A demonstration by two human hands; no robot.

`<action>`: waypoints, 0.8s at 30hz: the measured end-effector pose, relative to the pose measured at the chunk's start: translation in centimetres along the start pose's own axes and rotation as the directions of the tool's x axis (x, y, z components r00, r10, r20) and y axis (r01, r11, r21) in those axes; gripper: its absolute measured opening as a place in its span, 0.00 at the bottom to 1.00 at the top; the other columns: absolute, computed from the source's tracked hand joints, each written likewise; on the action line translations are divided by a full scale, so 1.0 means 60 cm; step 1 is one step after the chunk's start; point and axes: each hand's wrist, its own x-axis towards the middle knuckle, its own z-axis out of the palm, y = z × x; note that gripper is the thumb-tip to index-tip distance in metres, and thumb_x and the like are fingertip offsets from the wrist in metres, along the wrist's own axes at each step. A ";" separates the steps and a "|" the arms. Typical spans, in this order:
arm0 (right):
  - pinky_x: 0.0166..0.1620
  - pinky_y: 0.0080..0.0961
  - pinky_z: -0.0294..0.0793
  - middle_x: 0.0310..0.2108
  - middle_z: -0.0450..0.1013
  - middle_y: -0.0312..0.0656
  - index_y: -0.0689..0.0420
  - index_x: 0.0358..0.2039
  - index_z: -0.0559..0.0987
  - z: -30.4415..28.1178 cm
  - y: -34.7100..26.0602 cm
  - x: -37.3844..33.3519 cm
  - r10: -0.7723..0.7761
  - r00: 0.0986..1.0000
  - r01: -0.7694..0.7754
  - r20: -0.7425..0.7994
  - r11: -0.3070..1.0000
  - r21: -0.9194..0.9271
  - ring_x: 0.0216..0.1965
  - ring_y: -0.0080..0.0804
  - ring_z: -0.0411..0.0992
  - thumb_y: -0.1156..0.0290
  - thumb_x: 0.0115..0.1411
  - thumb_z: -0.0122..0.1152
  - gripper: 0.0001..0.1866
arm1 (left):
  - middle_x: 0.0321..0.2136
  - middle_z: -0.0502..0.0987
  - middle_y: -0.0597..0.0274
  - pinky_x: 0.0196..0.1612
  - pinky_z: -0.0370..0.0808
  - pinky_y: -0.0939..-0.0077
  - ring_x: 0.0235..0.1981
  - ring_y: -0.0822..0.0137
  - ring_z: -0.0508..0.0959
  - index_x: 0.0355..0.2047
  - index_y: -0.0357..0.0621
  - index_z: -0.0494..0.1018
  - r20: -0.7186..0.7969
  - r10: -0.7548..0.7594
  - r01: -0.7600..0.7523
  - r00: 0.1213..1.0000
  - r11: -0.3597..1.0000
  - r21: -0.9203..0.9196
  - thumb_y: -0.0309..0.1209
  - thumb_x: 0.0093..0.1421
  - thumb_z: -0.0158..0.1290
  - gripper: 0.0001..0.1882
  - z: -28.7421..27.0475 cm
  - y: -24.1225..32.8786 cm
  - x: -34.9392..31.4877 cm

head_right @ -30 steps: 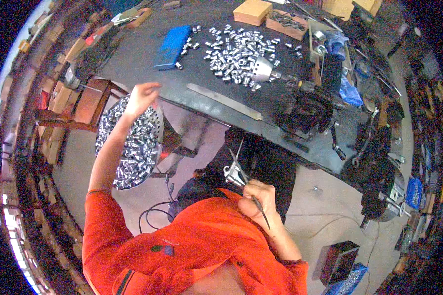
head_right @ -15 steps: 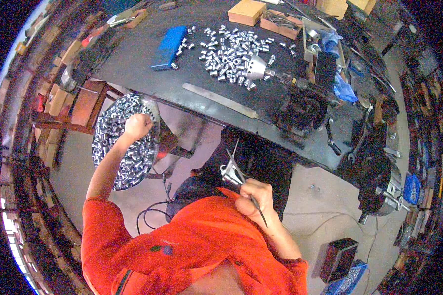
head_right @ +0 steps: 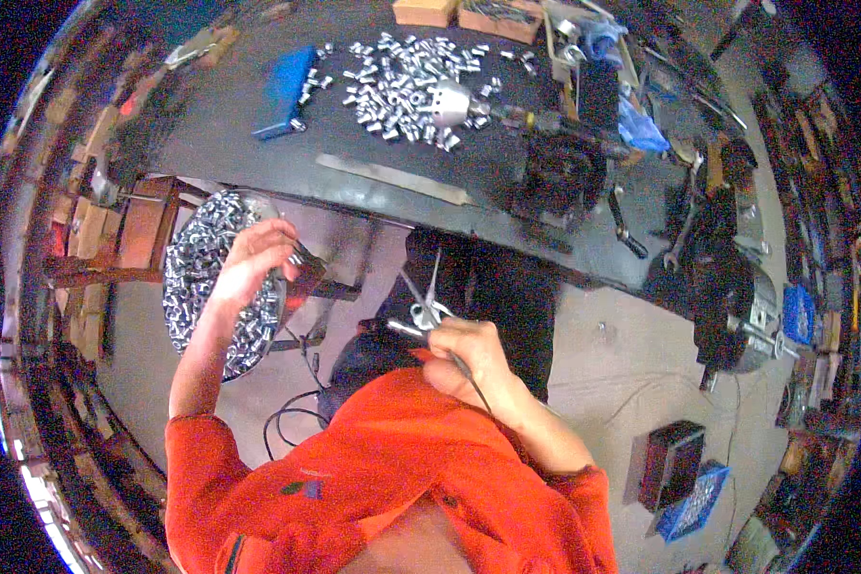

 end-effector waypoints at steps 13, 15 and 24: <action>0.20 0.34 0.60 0.15 0.61 0.44 0.58 0.16 0.64 0.013 0.005 0.009 0.038 0.999 -0.038 -0.009 0.999 0.038 0.17 0.44 0.63 0.77 0.37 0.59 0.11 | 0.19 0.75 0.54 0.25 0.75 0.68 0.15 0.62 0.75 0.33 0.30 0.72 0.341 -0.182 0.339 0.922 0.805 -0.487 0.38 0.61 0.49 0.18 0.176 -0.060 -0.026; 0.20 0.36 0.61 0.15 0.62 0.44 0.58 0.16 0.65 0.013 0.005 0.011 0.059 0.998 -0.059 0.000 0.998 0.021 0.17 0.45 0.64 0.77 0.37 0.59 0.10 | 0.17 0.74 0.56 0.28 0.75 0.68 0.15 0.63 0.75 0.32 0.31 0.72 0.299 -0.202 0.321 0.933 0.842 -0.433 0.39 0.62 0.49 0.18 0.170 -0.060 -0.026; 0.22 0.40 0.64 0.17 0.65 0.46 0.58 0.16 0.67 0.028 0.010 0.010 0.119 0.993 -0.118 -0.001 0.991 -0.061 0.18 0.48 0.66 0.72 0.37 0.61 0.10 | 0.28 0.77 0.62 0.31 0.75 0.81 0.28 0.74 0.77 0.36 0.33 0.74 0.255 -0.046 -0.005 0.966 0.981 0.194 0.22 0.55 0.58 0.08 0.179 -0.039 -0.023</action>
